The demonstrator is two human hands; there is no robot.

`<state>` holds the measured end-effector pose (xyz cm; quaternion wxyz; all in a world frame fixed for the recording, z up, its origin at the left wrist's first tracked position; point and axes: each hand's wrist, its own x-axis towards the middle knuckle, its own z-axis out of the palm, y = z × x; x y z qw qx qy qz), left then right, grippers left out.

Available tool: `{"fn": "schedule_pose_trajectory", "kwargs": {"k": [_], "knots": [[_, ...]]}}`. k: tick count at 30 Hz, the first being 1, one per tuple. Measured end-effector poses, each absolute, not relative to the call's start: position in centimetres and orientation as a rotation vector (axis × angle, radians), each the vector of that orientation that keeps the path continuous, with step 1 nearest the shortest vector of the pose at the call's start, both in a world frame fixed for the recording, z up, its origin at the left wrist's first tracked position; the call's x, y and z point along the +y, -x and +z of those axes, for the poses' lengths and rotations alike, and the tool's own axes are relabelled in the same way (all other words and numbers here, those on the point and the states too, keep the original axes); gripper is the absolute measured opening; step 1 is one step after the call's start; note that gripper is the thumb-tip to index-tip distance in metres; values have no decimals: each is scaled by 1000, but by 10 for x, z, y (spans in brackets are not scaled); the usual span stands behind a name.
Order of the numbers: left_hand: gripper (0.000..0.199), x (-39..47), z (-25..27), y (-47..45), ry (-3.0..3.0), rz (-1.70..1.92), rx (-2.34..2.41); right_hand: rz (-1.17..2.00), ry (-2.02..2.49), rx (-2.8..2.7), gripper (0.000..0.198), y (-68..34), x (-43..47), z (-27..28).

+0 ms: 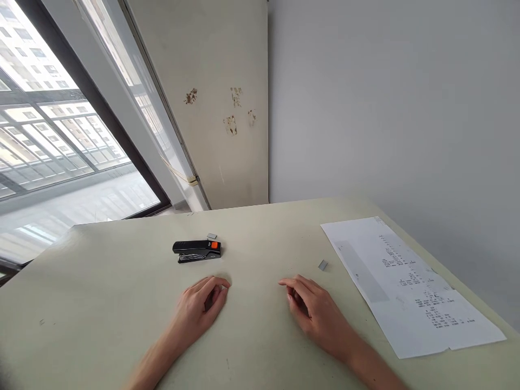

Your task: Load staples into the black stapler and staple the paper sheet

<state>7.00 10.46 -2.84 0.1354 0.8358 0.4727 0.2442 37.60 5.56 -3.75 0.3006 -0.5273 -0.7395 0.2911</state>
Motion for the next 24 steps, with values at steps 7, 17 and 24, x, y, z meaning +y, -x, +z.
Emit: {"fn": "schedule_pose_trajectory", "kwargs": {"k": [7, 17, 24], "knots": [[17, 105, -26, -70, -2420, 698, 1354, 781, 1402, -1952, 24, -376, 55, -35], [19, 104, -25, -71, -2412, 703, 1360, 765, 1392, -1967, 25, -376, 57, -37], [22, 104, -24, -72, -2439, 712, 1368, 729, 1391, -1971, 27, -374, 55, -34]]}}
